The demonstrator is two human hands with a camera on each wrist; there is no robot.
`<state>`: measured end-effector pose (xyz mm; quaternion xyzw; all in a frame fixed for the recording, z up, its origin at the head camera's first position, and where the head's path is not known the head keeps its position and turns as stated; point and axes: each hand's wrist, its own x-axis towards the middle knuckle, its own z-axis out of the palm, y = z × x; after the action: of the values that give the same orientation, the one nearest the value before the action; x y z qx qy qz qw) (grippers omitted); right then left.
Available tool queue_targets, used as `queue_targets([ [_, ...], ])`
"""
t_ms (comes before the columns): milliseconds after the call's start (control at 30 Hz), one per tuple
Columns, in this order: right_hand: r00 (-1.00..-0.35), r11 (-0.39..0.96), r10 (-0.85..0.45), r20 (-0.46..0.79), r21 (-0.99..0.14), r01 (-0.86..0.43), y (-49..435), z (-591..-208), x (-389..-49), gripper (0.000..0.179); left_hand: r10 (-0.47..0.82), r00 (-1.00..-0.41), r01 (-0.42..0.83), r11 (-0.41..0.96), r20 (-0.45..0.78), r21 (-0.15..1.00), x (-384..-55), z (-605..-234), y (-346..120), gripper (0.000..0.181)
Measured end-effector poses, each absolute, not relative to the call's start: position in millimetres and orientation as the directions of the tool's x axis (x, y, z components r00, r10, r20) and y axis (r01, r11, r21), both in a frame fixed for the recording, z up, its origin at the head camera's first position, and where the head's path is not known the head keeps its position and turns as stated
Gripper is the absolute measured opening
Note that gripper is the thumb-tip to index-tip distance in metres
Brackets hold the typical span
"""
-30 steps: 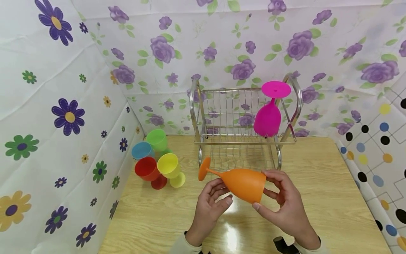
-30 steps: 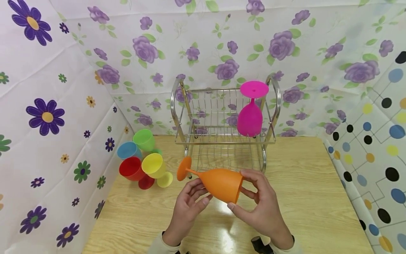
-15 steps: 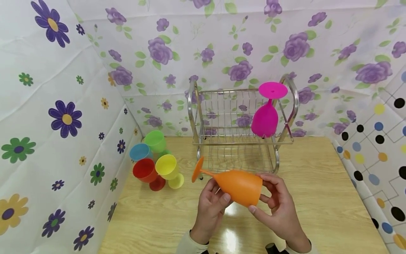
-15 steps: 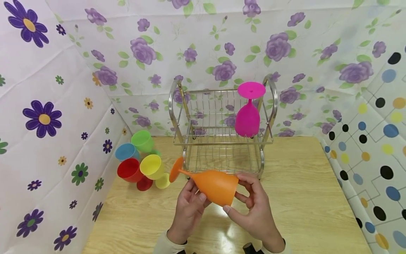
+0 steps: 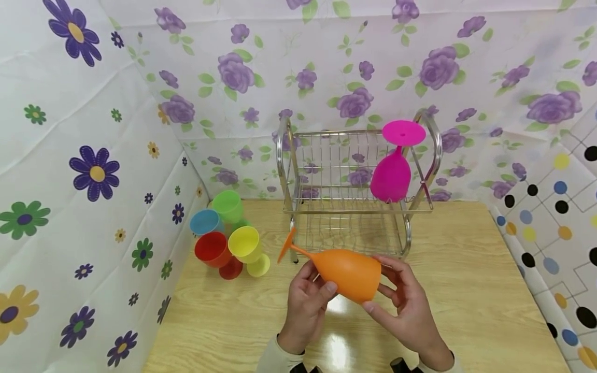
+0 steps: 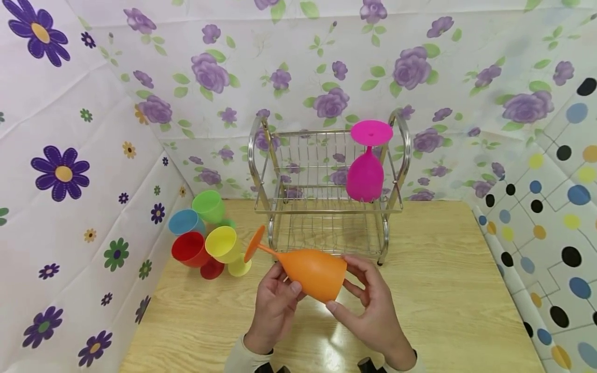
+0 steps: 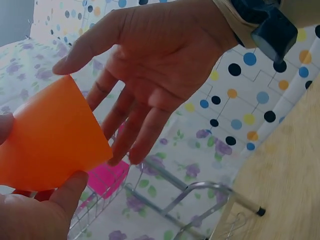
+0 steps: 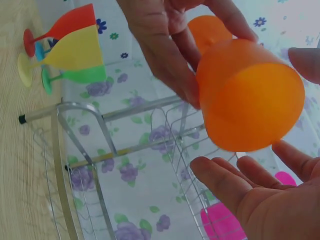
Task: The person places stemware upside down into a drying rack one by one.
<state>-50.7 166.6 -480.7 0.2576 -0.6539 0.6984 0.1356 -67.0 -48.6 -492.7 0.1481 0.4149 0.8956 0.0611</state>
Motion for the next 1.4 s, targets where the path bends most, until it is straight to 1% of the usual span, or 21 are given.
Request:
queue_targets([
  [133,-0.815,-0.075,-0.148,0.561,-0.828,-0.556,182,-485,-57,0.074,0.186,-0.953,0.083,-0.596,0.238,0.799,-72,-492,-52,0.056],
  [200,-0.827,-0.028,-0.129,0.547,-0.836,-0.549,190,-488,-59,0.07,0.165,-0.955,0.119,-0.553,0.248,0.825,-74,-491,-55,0.058],
  [267,-0.855,0.044,-0.102,0.509,-0.856,-0.515,199,-490,-62,0.066,0.154,-0.952,0.153,-0.509,0.264,0.847,-76,-488,-59,0.06],
  [400,-0.905,0.233,-0.033,0.423,-0.878,-0.419,216,-493,-65,0.059,0.153,-0.942,0.202,-0.452,0.299,0.869,-80,-479,-69,0.06],
  [500,-0.919,0.341,0.01,0.393,-0.866,-0.366,226,-496,-69,0.054,0.143,-0.935,0.24,-0.421,0.325,0.875,-84,-472,-77,0.059],
  [633,-0.925,0.426,0.057,0.377,-0.847,-0.319,235,-503,-76,0.049,0.129,-0.923,0.293,-0.371,0.362,0.881,-91,-462,-86,0.058],
  [733,-0.923,0.443,0.088,0.376,-0.844,-0.302,239,-514,-82,0.047,0.133,-0.912,0.324,-0.342,0.387,0.882,-97,-454,-91,0.058],
  [967,-0.911,0.392,0.174,0.373,-0.875,-0.283,241,-536,-95,0.042,0.146,-0.893,0.368,-0.305,0.425,0.878,-112,-440,-94,0.056],
  [1067,-0.903,0.395,0.213,0.373,-0.878,-0.269,242,-543,-103,0.042,0.147,-0.89,0.376,-0.302,0.433,0.876,-117,-434,-94,0.056],
  [1267,-0.893,0.492,0.271,0.36,-0.849,-0.192,245,-558,-119,0.041,0.149,-0.881,0.395,-0.292,0.45,0.871,-127,-417,-91,0.058],
  [1400,-0.892,0.534,0.295,0.342,-0.834,-0.143,250,-567,-127,0.045,0.159,-0.877,0.399,-0.288,0.454,0.871,-135,-403,-86,0.06],
])
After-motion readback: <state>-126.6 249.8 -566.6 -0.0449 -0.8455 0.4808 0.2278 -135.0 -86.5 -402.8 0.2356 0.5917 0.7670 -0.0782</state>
